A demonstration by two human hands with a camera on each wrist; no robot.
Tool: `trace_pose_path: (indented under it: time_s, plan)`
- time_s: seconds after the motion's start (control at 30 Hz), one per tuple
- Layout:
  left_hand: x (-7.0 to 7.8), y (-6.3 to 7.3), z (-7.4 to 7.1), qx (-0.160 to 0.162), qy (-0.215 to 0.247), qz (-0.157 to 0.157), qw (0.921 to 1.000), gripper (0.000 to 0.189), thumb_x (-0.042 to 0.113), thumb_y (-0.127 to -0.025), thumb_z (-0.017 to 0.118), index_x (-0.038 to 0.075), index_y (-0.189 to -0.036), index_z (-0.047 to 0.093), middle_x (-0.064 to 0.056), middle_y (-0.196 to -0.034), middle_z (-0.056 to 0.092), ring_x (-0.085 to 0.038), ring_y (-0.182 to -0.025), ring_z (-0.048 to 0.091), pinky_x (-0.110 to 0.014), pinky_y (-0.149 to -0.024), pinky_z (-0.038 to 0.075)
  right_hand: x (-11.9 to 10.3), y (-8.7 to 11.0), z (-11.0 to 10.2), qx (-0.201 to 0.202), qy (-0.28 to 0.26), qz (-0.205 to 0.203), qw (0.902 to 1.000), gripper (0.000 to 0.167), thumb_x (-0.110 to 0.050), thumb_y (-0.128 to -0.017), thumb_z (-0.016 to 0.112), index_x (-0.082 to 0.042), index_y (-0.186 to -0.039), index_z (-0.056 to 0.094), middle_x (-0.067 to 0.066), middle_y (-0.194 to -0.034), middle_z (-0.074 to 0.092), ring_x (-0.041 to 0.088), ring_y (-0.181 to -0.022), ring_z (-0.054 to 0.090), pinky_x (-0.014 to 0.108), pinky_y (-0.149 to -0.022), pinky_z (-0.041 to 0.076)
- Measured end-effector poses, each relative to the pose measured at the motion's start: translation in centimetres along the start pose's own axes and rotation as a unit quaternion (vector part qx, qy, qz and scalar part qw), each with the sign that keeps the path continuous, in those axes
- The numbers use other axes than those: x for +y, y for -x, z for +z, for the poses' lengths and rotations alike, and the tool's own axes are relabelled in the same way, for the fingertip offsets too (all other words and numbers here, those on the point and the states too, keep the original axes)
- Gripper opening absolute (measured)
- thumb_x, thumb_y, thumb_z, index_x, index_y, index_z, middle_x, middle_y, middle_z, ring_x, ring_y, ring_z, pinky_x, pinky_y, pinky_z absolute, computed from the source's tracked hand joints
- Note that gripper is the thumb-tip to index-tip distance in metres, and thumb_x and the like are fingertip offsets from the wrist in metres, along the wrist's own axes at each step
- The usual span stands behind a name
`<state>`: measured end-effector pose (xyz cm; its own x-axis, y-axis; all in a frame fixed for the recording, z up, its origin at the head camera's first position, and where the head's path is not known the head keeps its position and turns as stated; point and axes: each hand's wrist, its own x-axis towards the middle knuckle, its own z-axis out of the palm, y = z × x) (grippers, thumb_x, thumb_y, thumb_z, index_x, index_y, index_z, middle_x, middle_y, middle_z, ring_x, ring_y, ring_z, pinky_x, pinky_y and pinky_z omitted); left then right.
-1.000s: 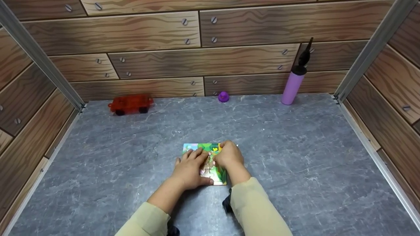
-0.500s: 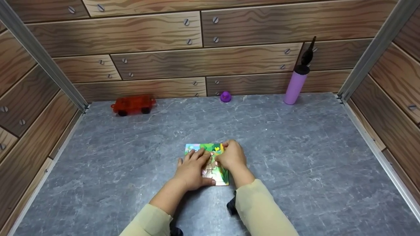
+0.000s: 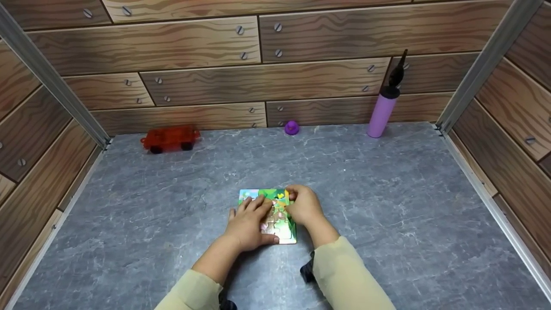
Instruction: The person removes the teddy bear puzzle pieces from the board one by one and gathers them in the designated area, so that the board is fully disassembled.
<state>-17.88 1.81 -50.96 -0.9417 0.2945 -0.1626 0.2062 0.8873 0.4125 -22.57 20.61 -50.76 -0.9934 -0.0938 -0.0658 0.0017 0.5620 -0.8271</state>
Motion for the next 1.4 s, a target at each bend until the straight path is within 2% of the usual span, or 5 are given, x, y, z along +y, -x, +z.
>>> trace_pose_path:
  time_s: [0.47,0.8,1.07,1.27,1.4]
  plan:
    - [-0.3,0.3,-0.2,0.002,0.005,-0.002,1.0,0.099,0.064,-0.081,0.085,0.027,-0.163,0.044,0.001,-0.173,0.03,-0.034,-0.16,0.02,-0.074,-0.122,0.018,0.9,-0.9,-2.2,0.036,0.013,-0.017,0.9991,0.046,0.011,-0.09,0.071,0.014,-0.135,0.063,0.017,-0.1,0.067,0.021,-0.086,0.059,0.025,-0.072,0.049]
    - [-0.2,0.1,0.0,-0.006,0.002,-0.006,1.0,0.098,0.065,-0.083,0.083,0.029,-0.164,0.042,0.002,-0.174,0.027,-0.033,-0.161,0.018,-0.073,-0.123,0.015,2.1,-2.4,-4.3,0.052,0.044,0.027,0.9973,0.049,0.001,-0.099,0.068,0.006,-0.146,0.058,0.023,-0.113,0.062,0.033,-0.103,0.058,0.043,-0.087,0.051]
    - [-0.1,0.2,0.2,-0.002,0.008,0.0,1.0,0.098,0.064,-0.081,0.084,0.029,-0.163,0.044,0.002,-0.173,0.029,-0.032,-0.161,0.019,-0.073,-0.123,0.016,2.7,-3.1,-4.9,0.042,0.079,0.068,0.9936,0.051,-0.005,-0.103,0.065,0.0,-0.153,0.054,0.014,-0.098,0.053,0.021,-0.073,0.048,0.034,-0.064,0.042]
    - [-0.1,0.2,0.0,-0.005,0.008,-0.001,1.0,0.098,0.065,-0.082,0.083,0.029,-0.164,0.043,0.001,-0.174,0.028,-0.032,-0.161,0.018,-0.073,-0.123,0.015,2.4,-3.4,-4.8,0.024,0.101,0.071,0.9921,0.051,-0.005,-0.103,0.064,-0.001,-0.153,0.054,0.029,-0.125,0.06,0.036,-0.106,0.056,0.05,-0.092,0.05]
    - [-0.1,0.1,0.0,-0.006,0.006,-0.002,1.0,0.099,0.066,-0.081,0.083,0.029,-0.164,0.042,0.001,-0.174,0.027,-0.032,-0.161,0.018,-0.073,-0.124,0.015,2.3,-3.5,-4.9,0.014,0.108,0.069,0.9917,0.052,-0.004,-0.102,0.065,0.001,-0.152,0.054,0.035,-0.144,0.054,0.047,-0.13,0.053,0.06,-0.111,0.044]
